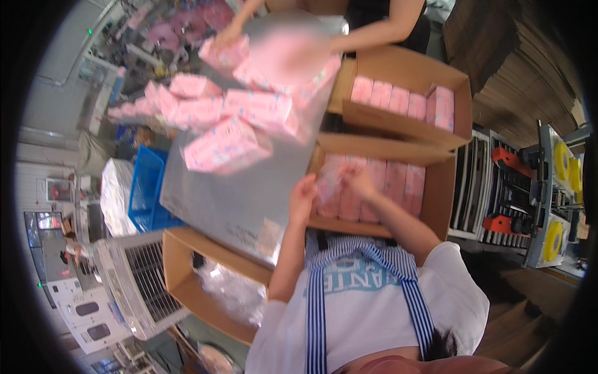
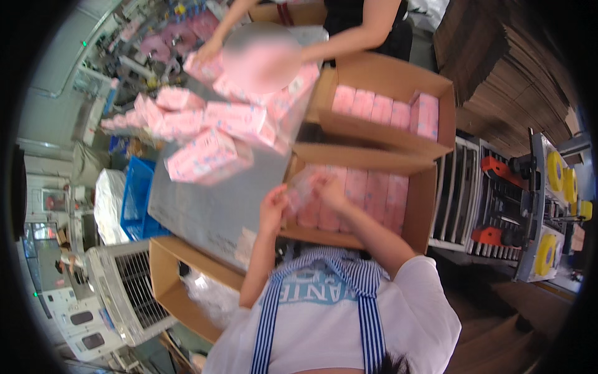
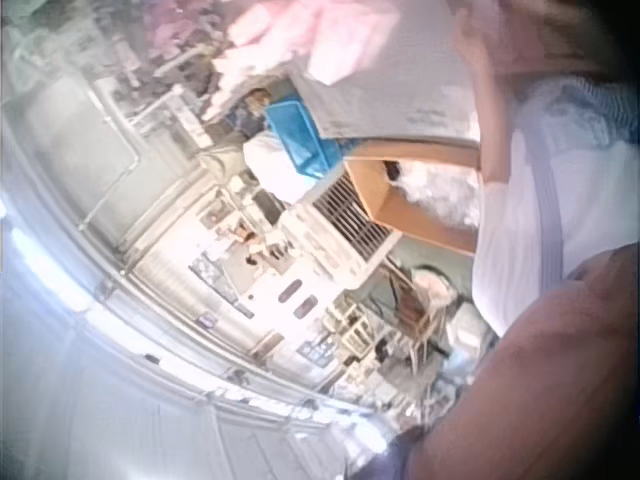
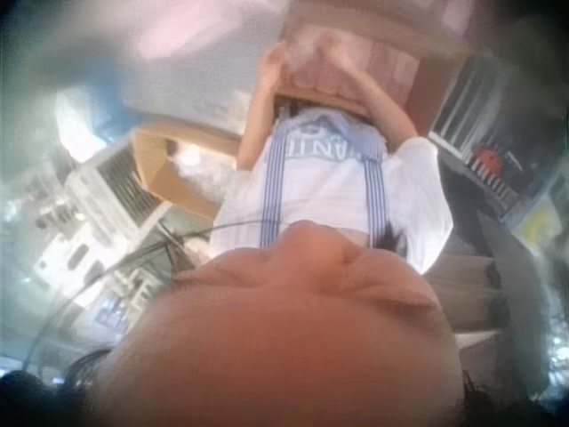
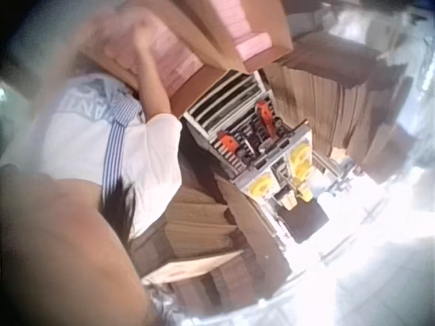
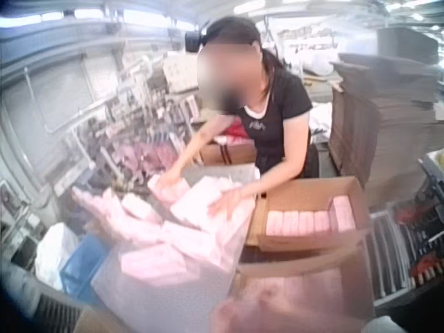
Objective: The person packs pink rectangular packages into cardboard boxes on a metal table. They arrange the items in rows, close the box flaps, and move the filled boxes to a conveyor belt or sealing station. Another person assists by handling the boxes and preparing new ones.
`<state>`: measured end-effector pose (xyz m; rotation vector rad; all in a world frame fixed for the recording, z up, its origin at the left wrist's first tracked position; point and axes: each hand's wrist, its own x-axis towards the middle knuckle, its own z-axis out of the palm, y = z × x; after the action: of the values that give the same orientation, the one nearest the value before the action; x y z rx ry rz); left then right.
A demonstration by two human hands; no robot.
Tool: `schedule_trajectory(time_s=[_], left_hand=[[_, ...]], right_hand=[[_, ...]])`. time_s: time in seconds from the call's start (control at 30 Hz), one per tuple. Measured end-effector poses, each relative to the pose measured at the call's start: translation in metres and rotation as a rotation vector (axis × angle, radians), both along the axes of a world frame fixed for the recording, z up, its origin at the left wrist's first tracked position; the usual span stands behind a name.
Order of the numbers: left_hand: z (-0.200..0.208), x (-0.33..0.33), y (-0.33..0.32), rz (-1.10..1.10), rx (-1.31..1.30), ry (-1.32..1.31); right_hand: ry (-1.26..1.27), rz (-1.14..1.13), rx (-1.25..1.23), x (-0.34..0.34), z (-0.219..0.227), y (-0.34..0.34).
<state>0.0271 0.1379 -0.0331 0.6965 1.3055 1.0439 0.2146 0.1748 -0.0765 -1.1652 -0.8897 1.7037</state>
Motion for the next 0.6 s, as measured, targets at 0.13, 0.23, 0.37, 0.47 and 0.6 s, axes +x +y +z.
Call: schedule_trajectory(time_s=[0.13, 0.23, 0.37, 0.47, 0.6], left_hand=[[0.027, 0.022, -0.010, 0.117, -0.136, -0.268], [0.004, 0.041, -0.005, 0.107, -0.087, -0.304], [-0.008, 0.051, -0.024, 0.294, -0.329, -0.593], [0.013, 0.031, -0.036, 0.197, -0.160, -0.604], [0.028, -0.051, -0.079, 0.460, -0.038, 0.083]], right_hand=[[-0.666, 0.188, -0.088, 0.090, -0.093, -0.022], [-0.682, 0.243, -0.166, 0.095, -0.006, -0.045], [-0.239, 0.174, 0.228, 0.026, 0.046, -0.055], [-0.460, 0.332, 0.259, 0.030, 0.046, -0.047], [-0.857, 0.471, -0.008, 0.073, -0.066, -0.075]])
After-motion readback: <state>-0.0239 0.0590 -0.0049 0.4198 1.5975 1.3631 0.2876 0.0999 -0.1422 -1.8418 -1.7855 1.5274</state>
